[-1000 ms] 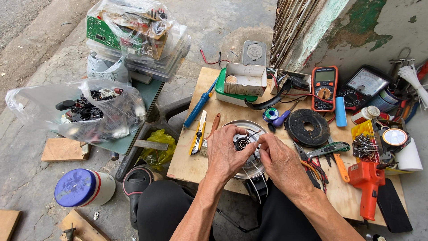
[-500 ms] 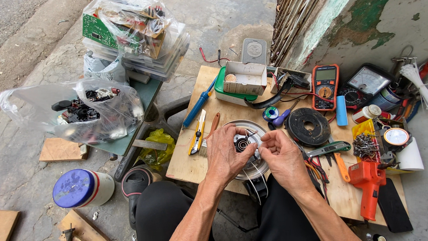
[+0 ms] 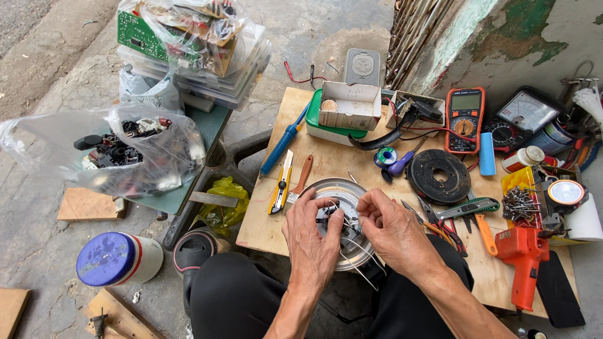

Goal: The person repairs the base of a stainless steel electric kettle. They use pliers to strip and twist wires, connect them to the heating element terminals, and secure the connections. The person also uses a screwdriver to tighten screws on the kettle base.

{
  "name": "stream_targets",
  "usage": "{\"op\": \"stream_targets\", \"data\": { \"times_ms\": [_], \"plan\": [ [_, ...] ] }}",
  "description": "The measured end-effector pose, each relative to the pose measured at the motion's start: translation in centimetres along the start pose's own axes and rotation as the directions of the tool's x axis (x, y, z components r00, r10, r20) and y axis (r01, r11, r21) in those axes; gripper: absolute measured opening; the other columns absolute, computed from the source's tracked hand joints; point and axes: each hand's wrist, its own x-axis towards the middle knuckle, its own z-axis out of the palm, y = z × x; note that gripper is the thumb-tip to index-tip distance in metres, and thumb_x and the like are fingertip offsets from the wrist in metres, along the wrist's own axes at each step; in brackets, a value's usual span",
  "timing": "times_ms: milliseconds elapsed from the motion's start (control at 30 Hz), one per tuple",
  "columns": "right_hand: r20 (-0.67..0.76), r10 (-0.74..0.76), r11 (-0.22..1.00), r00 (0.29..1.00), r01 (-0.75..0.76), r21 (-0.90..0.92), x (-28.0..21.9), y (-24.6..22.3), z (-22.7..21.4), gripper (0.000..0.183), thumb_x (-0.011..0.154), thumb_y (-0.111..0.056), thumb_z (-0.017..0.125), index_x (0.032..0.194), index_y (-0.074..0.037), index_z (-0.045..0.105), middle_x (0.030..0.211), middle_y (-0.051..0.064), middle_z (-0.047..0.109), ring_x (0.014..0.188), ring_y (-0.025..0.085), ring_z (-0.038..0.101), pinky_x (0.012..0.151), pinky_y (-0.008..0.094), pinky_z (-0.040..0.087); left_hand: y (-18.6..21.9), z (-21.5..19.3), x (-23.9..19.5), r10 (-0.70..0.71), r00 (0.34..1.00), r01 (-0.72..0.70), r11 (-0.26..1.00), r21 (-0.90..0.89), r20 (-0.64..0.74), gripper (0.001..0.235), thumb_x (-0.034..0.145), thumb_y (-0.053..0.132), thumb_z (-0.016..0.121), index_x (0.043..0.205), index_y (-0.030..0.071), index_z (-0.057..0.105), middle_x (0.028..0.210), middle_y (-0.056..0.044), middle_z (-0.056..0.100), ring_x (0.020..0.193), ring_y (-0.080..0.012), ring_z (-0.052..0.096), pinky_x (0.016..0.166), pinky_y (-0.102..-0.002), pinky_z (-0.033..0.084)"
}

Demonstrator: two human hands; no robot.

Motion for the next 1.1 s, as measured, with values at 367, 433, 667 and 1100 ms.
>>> {"op": "stream_targets", "data": {
  "times_ms": [367,433,667,1100],
  "plan": [
    [0.032,-0.018,0.999,0.999,0.017,0.030,-0.5,0.6,0.3,0.012,0.089,-0.010,0.064,0.098,-0.019,0.068,0.085,-0.006,0.067,0.072,0.007,0.058,0.073,0.023,0.051,-0.2,0.3,-1.7,0.046,0.991,-0.049,0.999,-0.023,-0.127,0.028,0.094,0.041,0.063,0.114,0.024,0.071,0.146,-0.008,0.058,0.141,-0.0243,0.048,0.113,-0.049,0.028],
    [0.038,-0.020,0.999,0.999,0.019,0.032,-0.6,0.7,0.3,0.012,0.089,-0.010,0.065,0.098,-0.018,0.068,0.085,-0.006,0.068,0.073,0.008,0.059,0.073,0.023,0.051,-0.3,0.4,-1.8,0.052,0.990,-0.055,0.998,-0.019,-0.132,0.029,0.094,0.042,0.063,0.114,0.023,0.071,0.146,-0.008,0.058,0.140,-0.0247,0.049,0.113,-0.049,0.028],
    [-0.010,-0.061,0.998,0.998,0.061,0.007,-0.4,1.3,0.6,0.010,0.088,-0.014,0.068,0.098,-0.018,0.069,0.086,-0.007,0.071,0.075,0.007,0.063,0.076,0.022,0.053,-0.7,0.7,-1.8,0.071,0.985,-0.074,0.997,-0.015,-0.158,0.028,0.093,0.041,0.064,0.115,0.023,0.071,0.145,-0.008,0.059,0.140,-0.0246,0.049,0.113,-0.049,0.029],
    [-0.132,-0.118,0.993,0.984,0.119,-0.004,-1.7,1.0,1.4,0.007,0.086,-0.011,0.067,0.089,-0.017,0.068,0.079,-0.007,0.068,0.073,0.008,0.062,0.076,0.023,0.051,0.0,0.2,-1.7,0.088,0.979,-0.094,0.995,-0.025,-0.185,0.027,0.092,0.038,0.064,0.114,0.022,0.071,0.129,-0.003,0.065,0.130,-0.0218,0.055,0.110,-0.044,0.033]
  ]
}}
